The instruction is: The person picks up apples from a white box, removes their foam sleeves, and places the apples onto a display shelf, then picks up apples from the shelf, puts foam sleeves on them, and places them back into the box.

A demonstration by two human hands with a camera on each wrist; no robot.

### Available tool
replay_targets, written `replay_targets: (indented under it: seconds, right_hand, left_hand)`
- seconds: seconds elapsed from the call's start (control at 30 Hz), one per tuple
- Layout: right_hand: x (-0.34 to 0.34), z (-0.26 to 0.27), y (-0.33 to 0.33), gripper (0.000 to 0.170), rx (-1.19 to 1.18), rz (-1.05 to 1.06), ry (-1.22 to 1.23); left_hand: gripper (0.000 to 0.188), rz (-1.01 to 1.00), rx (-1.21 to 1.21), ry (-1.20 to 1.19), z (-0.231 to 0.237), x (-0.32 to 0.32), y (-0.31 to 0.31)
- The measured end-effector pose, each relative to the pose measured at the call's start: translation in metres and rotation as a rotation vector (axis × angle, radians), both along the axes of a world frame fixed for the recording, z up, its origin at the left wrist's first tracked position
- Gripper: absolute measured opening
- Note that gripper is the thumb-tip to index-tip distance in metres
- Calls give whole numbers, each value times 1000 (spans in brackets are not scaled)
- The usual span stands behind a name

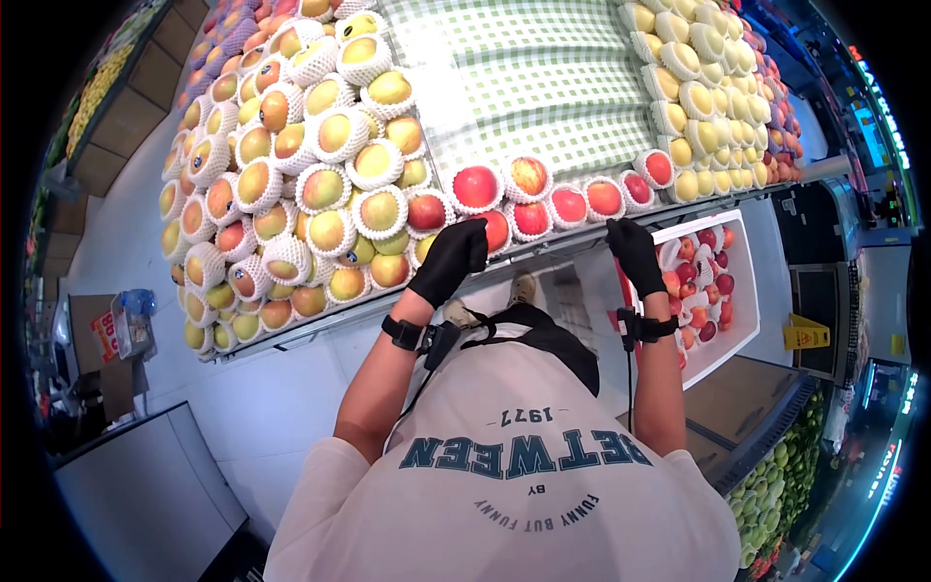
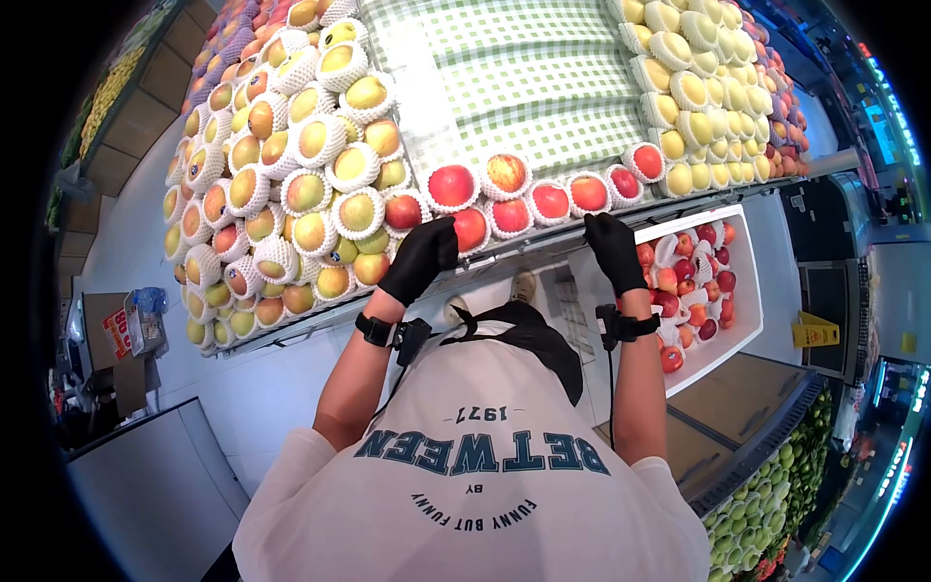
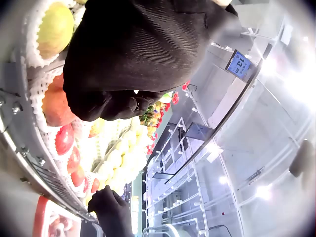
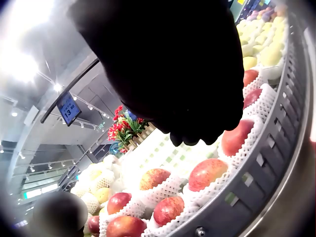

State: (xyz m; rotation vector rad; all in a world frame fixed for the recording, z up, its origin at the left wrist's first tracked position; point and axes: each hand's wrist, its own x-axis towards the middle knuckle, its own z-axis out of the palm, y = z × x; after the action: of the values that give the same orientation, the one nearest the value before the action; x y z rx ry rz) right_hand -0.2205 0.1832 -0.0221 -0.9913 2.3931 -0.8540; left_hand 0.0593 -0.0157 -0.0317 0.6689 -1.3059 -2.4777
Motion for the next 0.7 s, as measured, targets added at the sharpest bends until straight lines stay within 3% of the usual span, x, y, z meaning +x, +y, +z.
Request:
replay_targets:
  seconds: [0.03,0.13,0.17,0.27,0.37,0.57,0.63,0.7]
  right_hand:
    - [-2,-1,14,34,53,-36,-7]
    - [-7,-22,62,31,-72,61,326]
    - [-10,-27,77,26,22,-25,235]
    - [-25,-60,124,12,179,244,660]
    - [-23,-71,161,10,214,274,692]
    - [-12,-93,219,14,290,141,583]
    - [-6,-99,229,19,435,95,468]
    - [-6,-108,243,19,365,148,497]
  left_hand:
    - [36,-12,177,34,-4,-3,0]
    - [35,-52,223,46,0,-9,3]
    - [35,-64,239,44,-1,-12,3]
    - [35,-113,297,49,-1,-21,4]
    - [35,-182,361,71,4,-29,8]
    - [35,-262,393,61,5,-46,21]
    - [35,-274,385,40,3,-52,23]
    - [37,-270,373,36,1,-59,25]
